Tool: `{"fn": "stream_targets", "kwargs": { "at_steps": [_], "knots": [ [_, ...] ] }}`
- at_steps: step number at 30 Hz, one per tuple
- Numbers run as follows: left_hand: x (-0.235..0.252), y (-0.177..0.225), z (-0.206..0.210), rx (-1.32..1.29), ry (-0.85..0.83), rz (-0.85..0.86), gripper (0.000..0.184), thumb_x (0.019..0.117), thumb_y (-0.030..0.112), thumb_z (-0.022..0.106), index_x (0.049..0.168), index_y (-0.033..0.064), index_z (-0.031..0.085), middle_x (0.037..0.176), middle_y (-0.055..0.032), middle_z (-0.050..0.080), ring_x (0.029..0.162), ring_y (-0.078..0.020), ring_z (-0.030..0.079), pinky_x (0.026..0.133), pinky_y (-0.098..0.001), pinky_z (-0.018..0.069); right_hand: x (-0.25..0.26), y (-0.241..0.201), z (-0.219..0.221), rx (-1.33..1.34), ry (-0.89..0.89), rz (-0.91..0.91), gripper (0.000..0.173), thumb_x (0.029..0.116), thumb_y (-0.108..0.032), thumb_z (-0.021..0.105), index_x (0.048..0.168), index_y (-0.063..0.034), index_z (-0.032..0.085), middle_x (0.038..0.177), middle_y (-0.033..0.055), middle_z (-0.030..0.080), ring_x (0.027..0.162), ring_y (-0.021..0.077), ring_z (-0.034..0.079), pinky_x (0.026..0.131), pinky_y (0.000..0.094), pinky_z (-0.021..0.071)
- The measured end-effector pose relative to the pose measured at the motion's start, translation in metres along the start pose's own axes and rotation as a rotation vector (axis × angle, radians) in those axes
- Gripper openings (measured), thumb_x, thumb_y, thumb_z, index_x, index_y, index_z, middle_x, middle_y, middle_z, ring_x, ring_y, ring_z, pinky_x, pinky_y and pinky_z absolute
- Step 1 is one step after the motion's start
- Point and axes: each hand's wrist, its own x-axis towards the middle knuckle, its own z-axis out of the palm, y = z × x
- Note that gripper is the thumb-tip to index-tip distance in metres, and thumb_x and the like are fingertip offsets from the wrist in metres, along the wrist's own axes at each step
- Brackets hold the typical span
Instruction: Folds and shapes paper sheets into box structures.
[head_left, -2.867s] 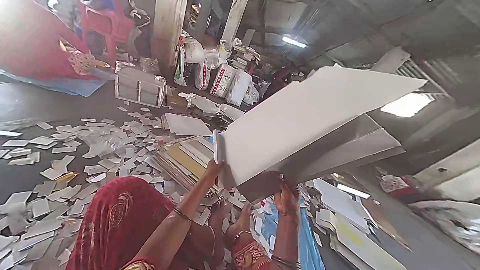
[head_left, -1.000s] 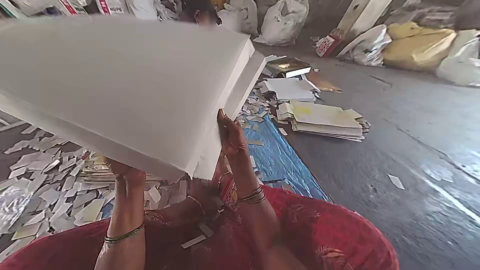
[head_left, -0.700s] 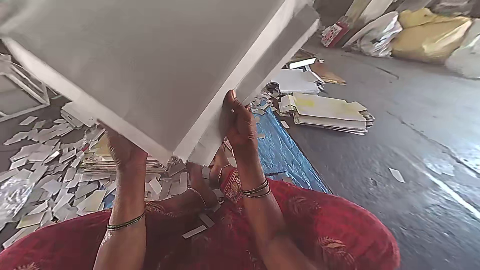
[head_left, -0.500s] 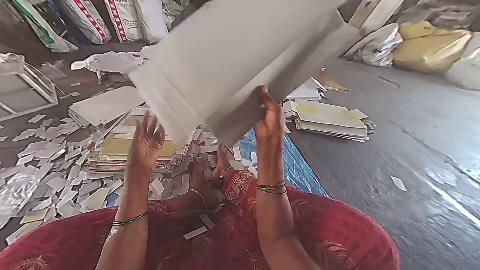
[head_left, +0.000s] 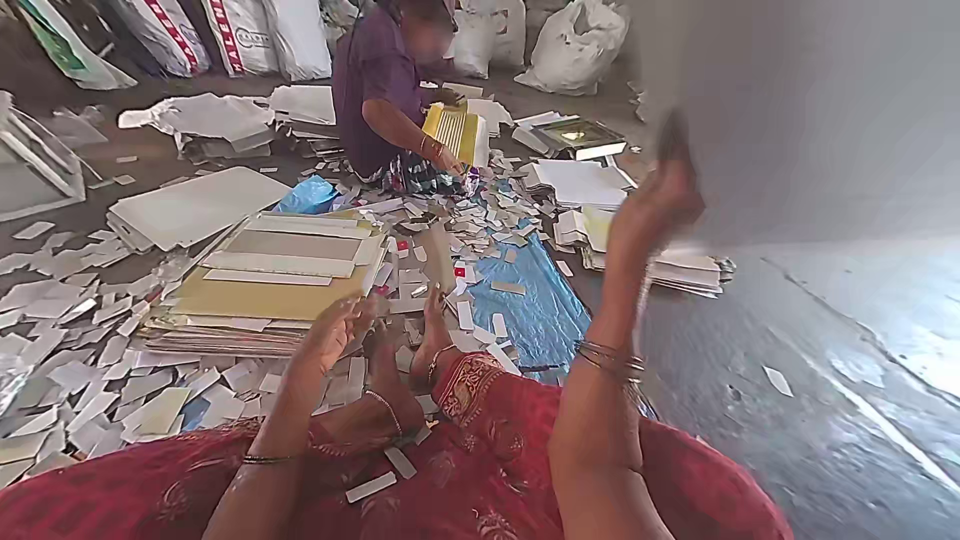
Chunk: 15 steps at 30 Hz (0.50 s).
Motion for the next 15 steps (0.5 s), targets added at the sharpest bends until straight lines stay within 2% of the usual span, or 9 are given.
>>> {"fn": "stream_targets", "kwargs": {
  "at_steps": [2, 3, 5, 6, 8, 10, 12, 13, 15],
  "knots": [
    [0.004, -0.016, 0.001, 0.026, -0.03, -0.025, 0.039, 0.112, 0.022, 0.032, 0.145, 0.0049, 0.045, 0.121, -0.0108, 0.069, 0.096, -0.0187, 0.071, 0.085, -0.0335, 0.0586, -0.019, 0.028, 0.04, -0.025, -0.226, -0.102, 0.05, 0.1043, 0.0, 0.037, 0.153, -0.008, 0.045, 0.157, 0.0175, 0.044, 0.142, 0.0394, 0.045, 0.114, 0.0568, 0.0382],
    [0.006, -0.024, 0.001, 0.046, -0.044, -0.039, 0.039, 0.1118, 0.024, 0.033, 0.144, 0.0055, 0.046, 0.12, -0.0098, 0.07, 0.095, -0.018, 0.071, 0.084, -0.0334, 0.0589, -0.032, 0.045, 0.066, -0.017, -0.318, -0.103, 0.051, 0.1043, 0.0, 0.04, 0.154, -0.0107, 0.044, 0.16, 0.0154, 0.041, 0.144, 0.0399, 0.041, 0.115, 0.059, 0.0353],
    [0.008, -0.039, -0.006, 0.082, -0.09, -0.068, 0.04, 0.1103, 0.026, 0.035, 0.142, 0.0057, 0.05, 0.12, -0.0093, 0.07, 0.097, -0.0186, 0.07, 0.086, -0.035, 0.0587, -0.069, 0.075, 0.119, 0.019, -0.525, 0.009, 0.046, 0.1055, -0.003, 0.044, 0.15, -0.0122, 0.051, 0.156, 0.0174, 0.046, 0.143, 0.042, 0.042, 0.115, 0.0629, 0.0333],
    [0.008, -0.044, -0.007, 0.095, -0.105, -0.081, 0.04, 0.1103, 0.026, 0.036, 0.141, 0.0058, 0.052, 0.119, -0.0094, 0.07, 0.096, -0.0186, 0.07, 0.084, -0.035, 0.0586, -0.088, 0.093, 0.143, 0.005, -0.637, 0.089, 0.039, 0.1066, -0.007, 0.045, 0.143, -0.0099, 0.057, 0.15, 0.0205, 0.051, 0.14, 0.0434, 0.045, 0.114, 0.0647, 0.0334],
    [0.007, -0.047, -0.009, 0.111, -0.099, -0.123, 0.04, 0.111, 0.025, 0.037, 0.143, 0.0069, 0.051, 0.118, -0.0101, 0.071, 0.096, -0.0195, 0.071, 0.084, -0.0354, 0.059, -0.114, 0.12, 0.177, -0.175, -0.988, 0.189, 0.035, 0.1045, -0.008, 0.046, 0.133, -0.0047, 0.065, 0.14, 0.0256, 0.058, 0.134, 0.0464, 0.05, 0.111, 0.0667, 0.0347],
    [0.005, -0.048, -0.014, 0.105, -0.058, -0.179, 0.037, 0.1108, 0.022, 0.04, 0.143, 0.0083, 0.052, 0.121, -0.0106, 0.07, 0.098, -0.021, 0.072, 0.086, -0.0365, 0.0593, -0.132, 0.135, 0.194, -0.35, -1.277, 0.21, 0.036, 0.1013, -0.007, 0.051, 0.133, -0.0131, 0.068, 0.139, 0.0217, 0.06, 0.132, 0.0465, 0.053, 0.105, 0.0736, 0.0352],
    [0.008, -0.052, -0.02, 0.101, -0.046, -0.202, 0.038, 0.1113, 0.023, 0.039, 0.145, 0.0086, 0.05, 0.126, -0.0111, 0.068, 0.102, -0.0223, 0.071, 0.089, -0.0377, 0.0588, -0.142, 0.146, 0.197, -0.357, -1.254, 0.201, 0.044, 0.1017, -0.003, 0.045, 0.137, -0.0196, 0.066, 0.14, 0.0188, 0.061, 0.133, 0.0446, 0.052, 0.109, 0.0742, 0.0289],
    [0.01, -0.054, -0.023, 0.095, -0.04, -0.205, 0.039, 0.1114, 0.023, 0.038, 0.146, 0.0085, 0.049, 0.128, -0.0118, 0.068, 0.103, -0.0229, 0.071, 0.089, -0.038, 0.0585, -0.142, 0.147, 0.195, -0.363, -1.206, 0.19, 0.044, 0.1032, -0.003, 0.042, 0.137, -0.0173, 0.066, 0.137, 0.0209, 0.063, 0.131, 0.0459, 0.053, 0.111, 0.0737, 0.0267],
    [0.012, -0.058, -0.025, 0.075, -0.032, -0.203, 0.039, 0.1113, 0.023, 0.038, 0.146, 0.0084, 0.049, 0.128, -0.013, 0.067, 0.103, -0.0238, 0.071, 0.089, -0.0384, 0.0582, -0.139, 0.148, 0.19, -0.425, -1.133, 0.153, 0.035, 0.1028, -0.003, 0.046, 0.13, -0.0053, 0.067, 0.13, 0.0271, 0.064, 0.127, 0.0506, 0.054, 0.111, 0.0745, 0.0251]
  ]
}}
